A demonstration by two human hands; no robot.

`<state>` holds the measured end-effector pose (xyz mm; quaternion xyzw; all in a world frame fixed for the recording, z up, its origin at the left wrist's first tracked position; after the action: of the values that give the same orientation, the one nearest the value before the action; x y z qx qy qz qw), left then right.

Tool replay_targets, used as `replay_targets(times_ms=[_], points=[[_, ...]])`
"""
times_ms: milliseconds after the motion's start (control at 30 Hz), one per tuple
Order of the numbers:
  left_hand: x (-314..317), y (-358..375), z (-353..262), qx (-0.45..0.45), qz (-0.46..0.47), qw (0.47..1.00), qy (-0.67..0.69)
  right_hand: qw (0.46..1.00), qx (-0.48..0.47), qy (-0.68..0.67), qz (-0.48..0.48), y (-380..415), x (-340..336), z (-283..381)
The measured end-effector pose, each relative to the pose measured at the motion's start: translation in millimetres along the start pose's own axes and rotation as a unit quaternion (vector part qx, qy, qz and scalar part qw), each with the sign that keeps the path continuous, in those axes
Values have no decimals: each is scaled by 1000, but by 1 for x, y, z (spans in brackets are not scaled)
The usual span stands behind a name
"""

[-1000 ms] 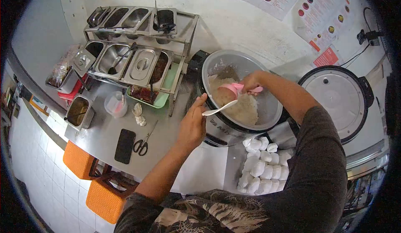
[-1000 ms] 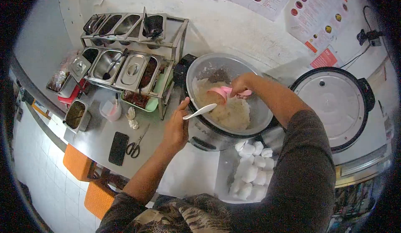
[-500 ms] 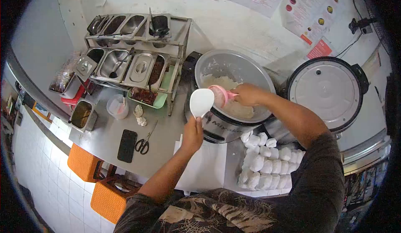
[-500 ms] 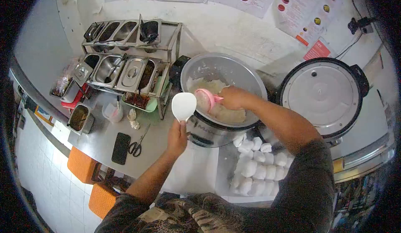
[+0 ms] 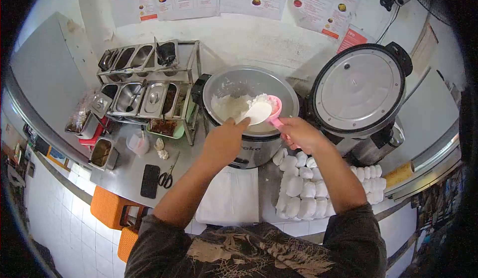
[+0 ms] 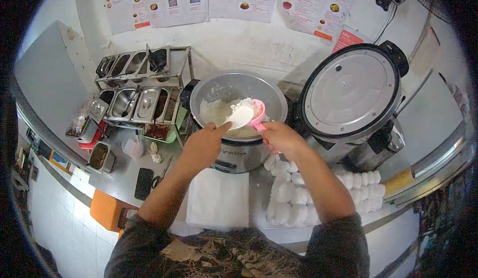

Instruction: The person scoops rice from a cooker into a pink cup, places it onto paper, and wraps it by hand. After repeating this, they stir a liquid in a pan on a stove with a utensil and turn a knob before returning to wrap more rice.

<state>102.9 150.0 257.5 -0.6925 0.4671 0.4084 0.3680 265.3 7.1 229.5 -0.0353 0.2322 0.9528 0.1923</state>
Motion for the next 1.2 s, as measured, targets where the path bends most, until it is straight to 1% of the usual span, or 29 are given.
replay_targets(times_ms=[33, 133, 233, 333, 433, 533, 600, 633, 733, 800, 833, 867, 933, 967, 1067, 1100, 1133, 1200], points=[[5, -5, -5, 12, 5, 1000, -18, 999, -10, 47, -19, 3, 0, -2], [18, -30, -7, 45, 7, 998, -40, 988, -39, 143, -35, 7, 0, -9], [24, -55, -9, 112, 18, 993, -38, 980, -78, 175, -62, 7, -3, -15], [38, -61, -16, 131, 95, 985, -56, 973, -123, 177, -81, -1, -13, -20], [41, -63, -18, 142, 90, 984, -61, 988, -90, 104, -67, 4, -13, -20], [32, -62, -13, 90, 24, 993, -74, 992, -88, 71, -49, -7, -18, -28], [34, -62, -21, 51, -4, 992, -115, 993, -85, 57, -56, -8, -24, -27], [35, -61, -23, 31, -16, 990, -136, 994, -82, 48, -59, -7, -26, -29], [25, -66, -3, -59, -23, 984, -167, 998, -64, 6, -7, 0, -29, -29], [26, -71, 36, -53, -11, 985, -164, 998, -58, 5, -16, 10, -33, -24], [24, -72, 40, -51, -4, 985, -162, 998, -53, 3, -20, 13, -36, -24], [22, -73, 39, -37, -43, 988, -140, 998, -59, 1, -14, 10, -40, -27], [0, -62, 14, -14, -120, 988, -97, 998, -69, -6, 3, -2, -46, -38], [-6, -55, -8, 3, -129, 987, -91, 996, -80, -33, 2, -2, -44, -39], [15, -58, 31, -66, -121, 984, -110, 994, -102, -27, 3, 14, -36, -35], [9, -47, 29, -81, -139, 983, -84, 992, -114, -54, 25, 16, -35, -42], [11, -35, 23, -86, -108, 985, -106, 992, -113, -44, 35, 26, -32, -43], [34, -14, 15, -90, -31, 986, -140, 989, -109, -85, 57, 49, -22, -46]])
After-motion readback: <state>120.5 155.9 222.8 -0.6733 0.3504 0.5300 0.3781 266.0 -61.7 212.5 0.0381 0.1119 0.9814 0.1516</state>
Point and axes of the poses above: each hand's wrist, its own y-axis away from the middle knuckle, its own x-axis out of the palm, z = x × y, the point moved 7 cm from there along -y, towards the middle knuckle, and after that the axes turned 8 degrees about z, right-handed, at the moved point
